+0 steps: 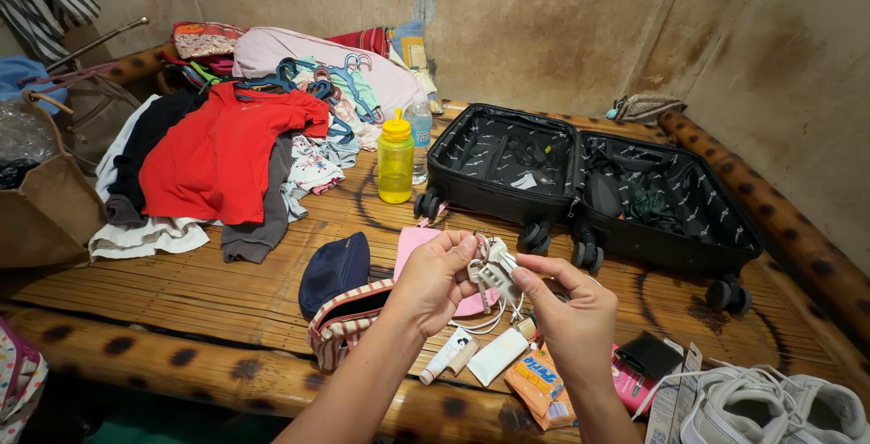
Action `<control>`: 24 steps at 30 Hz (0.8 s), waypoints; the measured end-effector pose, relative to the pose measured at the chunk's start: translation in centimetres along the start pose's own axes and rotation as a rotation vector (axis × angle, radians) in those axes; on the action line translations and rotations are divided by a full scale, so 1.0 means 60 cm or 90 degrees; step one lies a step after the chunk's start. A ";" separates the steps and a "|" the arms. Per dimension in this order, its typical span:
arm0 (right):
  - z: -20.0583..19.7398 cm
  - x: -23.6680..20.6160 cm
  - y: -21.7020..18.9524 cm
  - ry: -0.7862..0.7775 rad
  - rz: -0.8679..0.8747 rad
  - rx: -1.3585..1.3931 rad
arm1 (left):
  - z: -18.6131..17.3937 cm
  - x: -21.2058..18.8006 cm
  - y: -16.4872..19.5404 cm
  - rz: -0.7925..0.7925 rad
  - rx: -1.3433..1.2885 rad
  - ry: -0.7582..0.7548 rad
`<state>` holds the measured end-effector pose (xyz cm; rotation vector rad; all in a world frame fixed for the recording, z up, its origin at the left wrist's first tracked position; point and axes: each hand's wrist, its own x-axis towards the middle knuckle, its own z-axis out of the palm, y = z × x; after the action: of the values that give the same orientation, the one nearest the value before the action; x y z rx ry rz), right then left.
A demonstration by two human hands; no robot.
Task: The person packs a black rolling suitcase and a pink toiletry bag with daily essentials. They place a folded green jacket into the suitcase, then add keys into a small pouch. Next, they gather toiletries from a wall shelf and place them into the pink bag.
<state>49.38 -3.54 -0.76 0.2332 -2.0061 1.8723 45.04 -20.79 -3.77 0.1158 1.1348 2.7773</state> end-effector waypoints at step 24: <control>-0.022 0.036 0.063 0.089 0.071 0.294 | 0.008 -0.014 0.002 -0.010 -0.117 -0.027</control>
<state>46.23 -1.61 -3.37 0.1110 -1.5030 2.3352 45.94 -20.68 -3.38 0.1433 0.8610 2.8342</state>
